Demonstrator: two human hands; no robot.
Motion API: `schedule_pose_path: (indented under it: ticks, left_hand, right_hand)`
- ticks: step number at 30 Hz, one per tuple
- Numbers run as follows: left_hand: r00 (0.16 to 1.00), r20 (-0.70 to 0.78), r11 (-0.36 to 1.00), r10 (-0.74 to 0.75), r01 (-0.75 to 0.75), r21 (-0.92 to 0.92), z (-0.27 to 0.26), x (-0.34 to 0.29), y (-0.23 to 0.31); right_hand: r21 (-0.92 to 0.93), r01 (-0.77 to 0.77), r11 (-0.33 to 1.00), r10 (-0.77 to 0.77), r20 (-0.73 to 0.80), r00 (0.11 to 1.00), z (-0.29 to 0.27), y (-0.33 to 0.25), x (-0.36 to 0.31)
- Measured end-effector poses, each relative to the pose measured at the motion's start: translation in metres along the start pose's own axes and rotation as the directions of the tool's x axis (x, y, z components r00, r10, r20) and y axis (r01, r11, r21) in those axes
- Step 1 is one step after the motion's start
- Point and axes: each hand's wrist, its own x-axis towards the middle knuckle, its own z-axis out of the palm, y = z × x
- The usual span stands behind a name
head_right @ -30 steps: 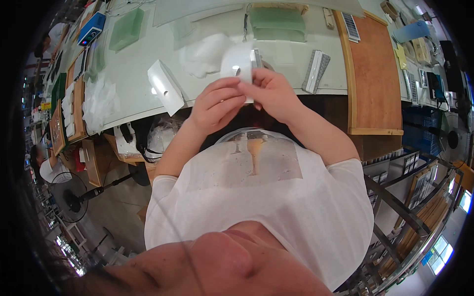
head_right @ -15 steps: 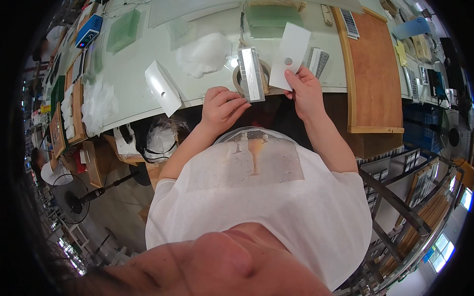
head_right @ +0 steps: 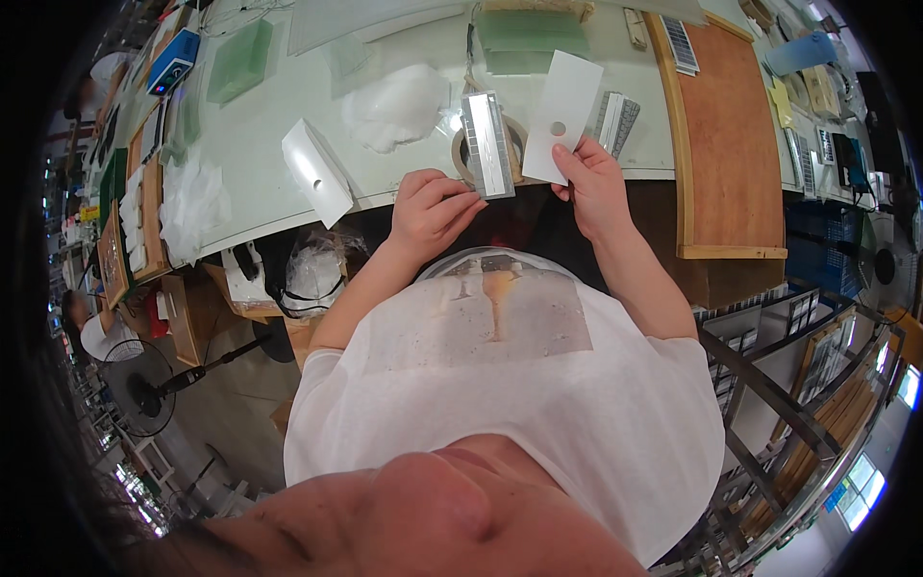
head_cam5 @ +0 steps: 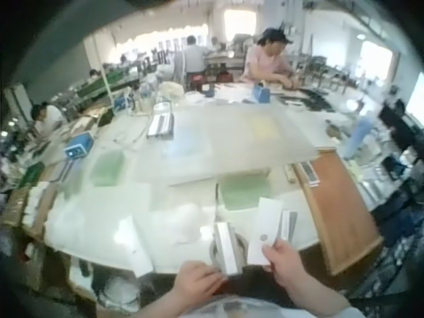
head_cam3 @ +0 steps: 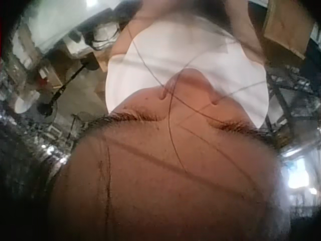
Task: Assembling small solar panel components by placing individual solar cells onto a backing strip at a workbench.
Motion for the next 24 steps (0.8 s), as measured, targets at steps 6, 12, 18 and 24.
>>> schedule_pose_path:
  ticks: [6,12,18,24]
  left_hand:
    - [1.000,0.016,1.000,0.013,-0.013,-0.005,0.000,0.002,0.000]
    - [1.000,0.025,0.999,-0.014,0.015,-0.040,-0.003,0.002,-0.001]
    - [0.802,0.109,0.677,-0.588,0.561,-0.477,-0.004,0.034,-0.008]
    - [0.578,0.379,0.499,-0.723,0.816,-0.293,-0.005,0.053,-0.021]
  right_hand:
    - [-0.009,-0.019,1.000,0.019,0.005,1.000,0.001,0.000,-0.001]
    - [-0.040,-0.022,0.999,0.026,0.105,0.994,0.003,-0.001,-0.004]
    - [-0.349,-0.059,0.935,0.166,0.283,0.945,0.037,-0.012,-0.021]
    - [-0.380,0.009,0.925,0.059,0.166,0.984,0.039,0.004,-0.025]
